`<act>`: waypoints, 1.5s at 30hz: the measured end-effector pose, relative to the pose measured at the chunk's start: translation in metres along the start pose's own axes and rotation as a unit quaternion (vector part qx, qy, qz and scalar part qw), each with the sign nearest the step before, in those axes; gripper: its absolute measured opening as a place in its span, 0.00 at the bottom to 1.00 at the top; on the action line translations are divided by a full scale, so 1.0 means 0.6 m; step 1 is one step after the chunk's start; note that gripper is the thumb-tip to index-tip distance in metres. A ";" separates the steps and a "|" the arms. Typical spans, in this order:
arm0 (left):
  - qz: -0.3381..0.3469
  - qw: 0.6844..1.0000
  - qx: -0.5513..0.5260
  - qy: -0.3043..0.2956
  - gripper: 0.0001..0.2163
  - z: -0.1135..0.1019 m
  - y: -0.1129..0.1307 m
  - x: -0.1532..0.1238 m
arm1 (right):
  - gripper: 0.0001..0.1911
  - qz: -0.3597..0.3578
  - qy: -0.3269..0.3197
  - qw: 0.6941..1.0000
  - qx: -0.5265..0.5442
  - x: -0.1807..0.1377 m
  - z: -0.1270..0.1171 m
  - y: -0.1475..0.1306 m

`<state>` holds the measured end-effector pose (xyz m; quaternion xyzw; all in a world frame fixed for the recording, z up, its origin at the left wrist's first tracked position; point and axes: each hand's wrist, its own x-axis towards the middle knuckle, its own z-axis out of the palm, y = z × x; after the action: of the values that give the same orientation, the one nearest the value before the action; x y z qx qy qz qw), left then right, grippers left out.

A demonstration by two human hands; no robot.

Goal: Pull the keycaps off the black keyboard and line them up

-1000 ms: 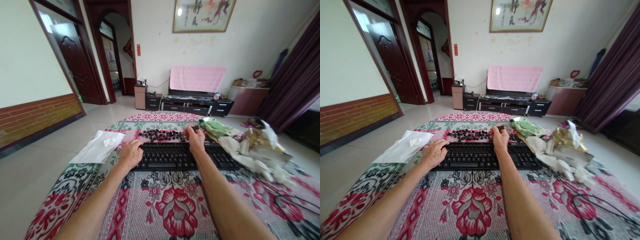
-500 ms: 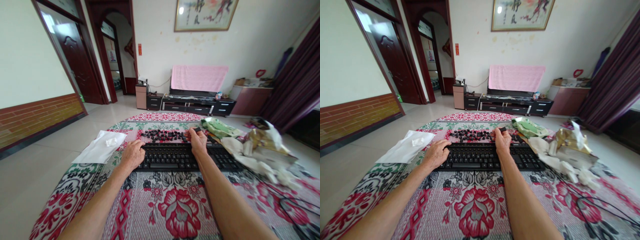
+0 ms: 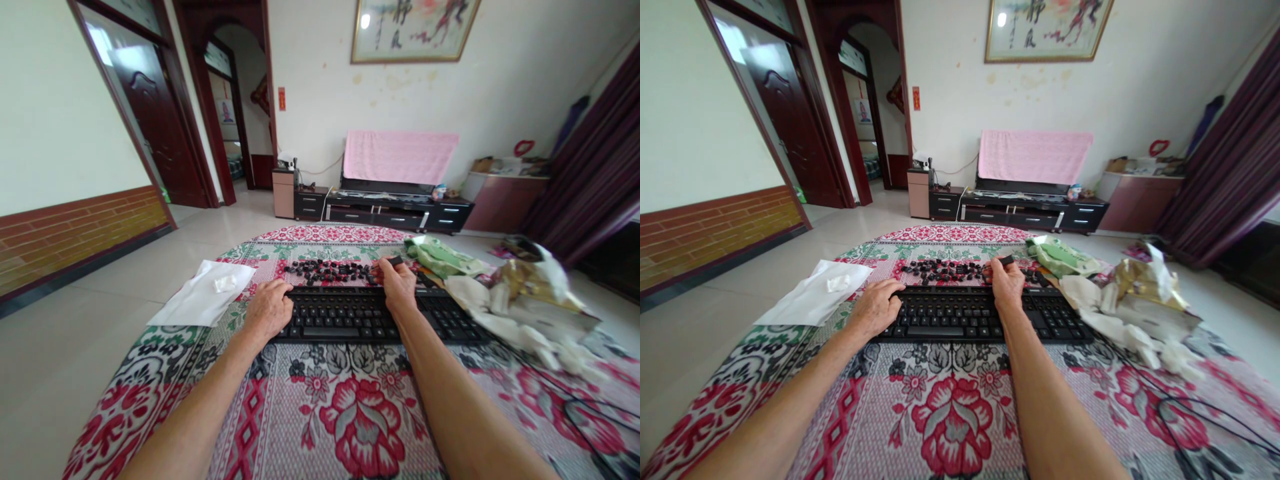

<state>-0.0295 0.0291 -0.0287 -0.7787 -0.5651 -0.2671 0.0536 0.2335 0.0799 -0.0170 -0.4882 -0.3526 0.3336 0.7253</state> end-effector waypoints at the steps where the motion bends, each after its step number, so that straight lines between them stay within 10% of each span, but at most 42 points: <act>1: 0.000 1.000 -0.001 0.000 0.15 0.000 0.000 0.000 | 0.11 -0.001 0.000 1.000 -0.002 0.000 0.000 0.001; 45: -0.011 0.999 -0.032 -0.012 0.14 -0.004 0.001 0.000 | 0.12 -0.076 -0.066 0.987 -0.124 0.001 -0.002 0.022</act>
<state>-0.0297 0.0280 -0.0263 -0.7772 -0.5652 -0.2759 0.0193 0.2328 0.0836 -0.0299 -0.5228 -0.4746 0.2632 0.6574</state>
